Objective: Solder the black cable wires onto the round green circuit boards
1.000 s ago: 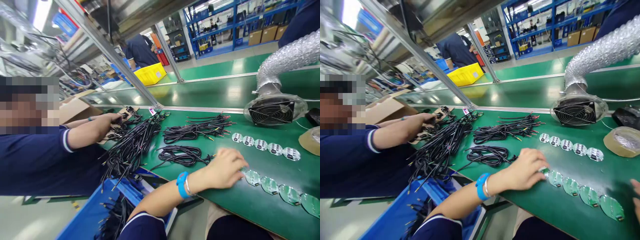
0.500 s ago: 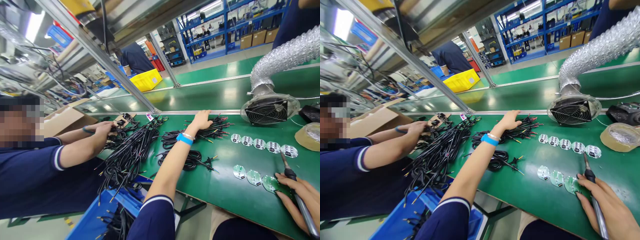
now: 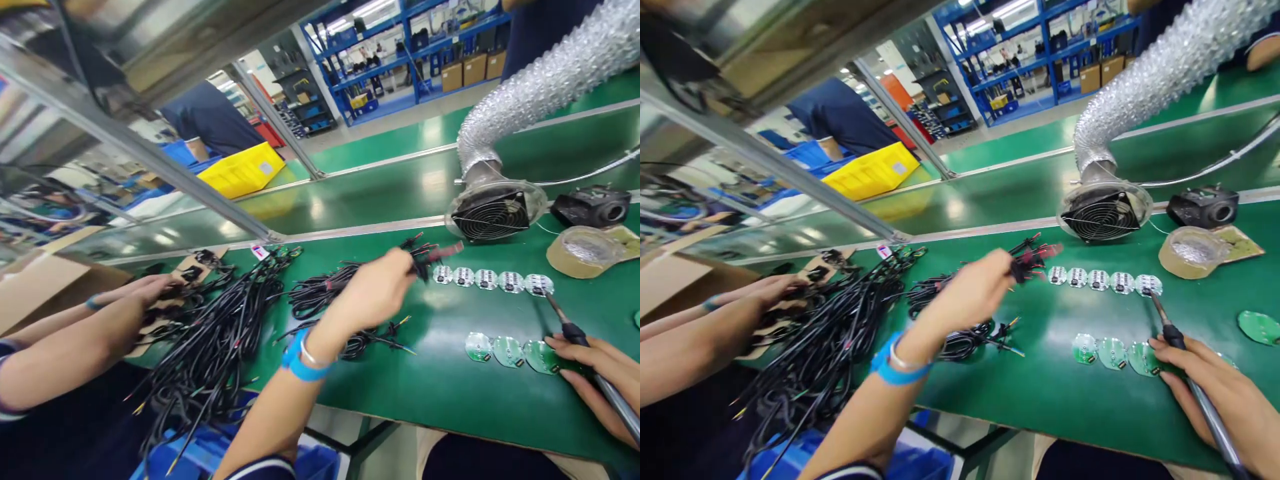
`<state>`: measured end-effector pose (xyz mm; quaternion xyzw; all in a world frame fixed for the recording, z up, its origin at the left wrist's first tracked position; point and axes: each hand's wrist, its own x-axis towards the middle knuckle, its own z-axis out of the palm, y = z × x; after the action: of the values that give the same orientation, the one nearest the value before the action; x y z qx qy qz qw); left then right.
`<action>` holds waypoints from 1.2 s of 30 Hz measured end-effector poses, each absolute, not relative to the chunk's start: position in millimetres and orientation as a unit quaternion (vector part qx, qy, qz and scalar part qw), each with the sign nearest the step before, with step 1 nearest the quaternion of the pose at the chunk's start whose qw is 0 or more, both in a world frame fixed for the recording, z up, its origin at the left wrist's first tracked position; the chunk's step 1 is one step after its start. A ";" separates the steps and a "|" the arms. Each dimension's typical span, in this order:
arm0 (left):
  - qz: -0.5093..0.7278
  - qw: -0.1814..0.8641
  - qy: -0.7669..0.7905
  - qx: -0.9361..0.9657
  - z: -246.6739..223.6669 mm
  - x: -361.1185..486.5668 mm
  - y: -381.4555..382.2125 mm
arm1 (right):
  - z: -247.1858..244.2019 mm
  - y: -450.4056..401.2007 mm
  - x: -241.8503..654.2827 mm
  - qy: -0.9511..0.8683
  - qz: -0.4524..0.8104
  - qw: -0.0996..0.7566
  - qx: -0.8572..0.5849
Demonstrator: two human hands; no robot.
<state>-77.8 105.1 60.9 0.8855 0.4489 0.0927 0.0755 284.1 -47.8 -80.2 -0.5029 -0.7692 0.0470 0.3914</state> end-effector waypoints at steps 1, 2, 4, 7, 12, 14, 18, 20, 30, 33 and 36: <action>0.035 0.099 0.424 0.900 49.9 -68.1 91.2 | -77.7 -48.4 286.7 -0.795 0.026 0.362 -0.486; -0.008 0.112 0.406 0.907 37.6 -59.1 80.0 | -75.4 -49.0 287.9 -0.815 0.005 0.338 -0.471; -0.044 0.139 0.392 0.908 15.0 -45.2 66.1 | -71.6 -49.9 286.8 -0.824 -0.016 0.326 -0.463; -0.014 0.189 0.391 0.901 0.7 -35.4 59.8 | -68.0 -51.0 282.7 -0.818 0.001 0.327 -0.473; 0.019 0.235 0.393 0.889 19.9 -27.0 55.1 | -60.2 -54.5 277.1 -0.806 0.033 0.338 -0.484; 0.037 0.241 0.399 0.884 28.4 -21.6 52.5 | -53.1 -55.7 267.4 -0.782 0.046 0.359 -0.508; 0.064 0.229 0.399 0.886 32.6 -10.4 45.9 | -37.5 -52.5 228.2 -0.670 0.108 0.453 -0.578; 0.063 0.193 0.402 0.893 30.9 -7.4 40.6 | -32.7 -47.6 207.6 -0.606 0.180 0.510 -0.583; 0.196 0.460 0.411 0.762 32.5 5.8 22.7 | -13.9 -29.2 172.4 -0.619 0.161 0.559 -0.528; 0.233 0.546 0.432 0.679 22.6 7.0 21.3 | -14.6 -28.9 162.5 -0.613 0.141 0.561 -0.538; 0.259 0.543 0.446 0.663 13.0 3.1 17.3 | -19.6 -33.0 158.1 -0.629 0.133 0.535 -0.548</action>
<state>3.1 17.3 13.0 0.6627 0.4462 0.2593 0.5427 158.1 -33.0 -19.6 -0.5483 -0.6293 0.1329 0.5345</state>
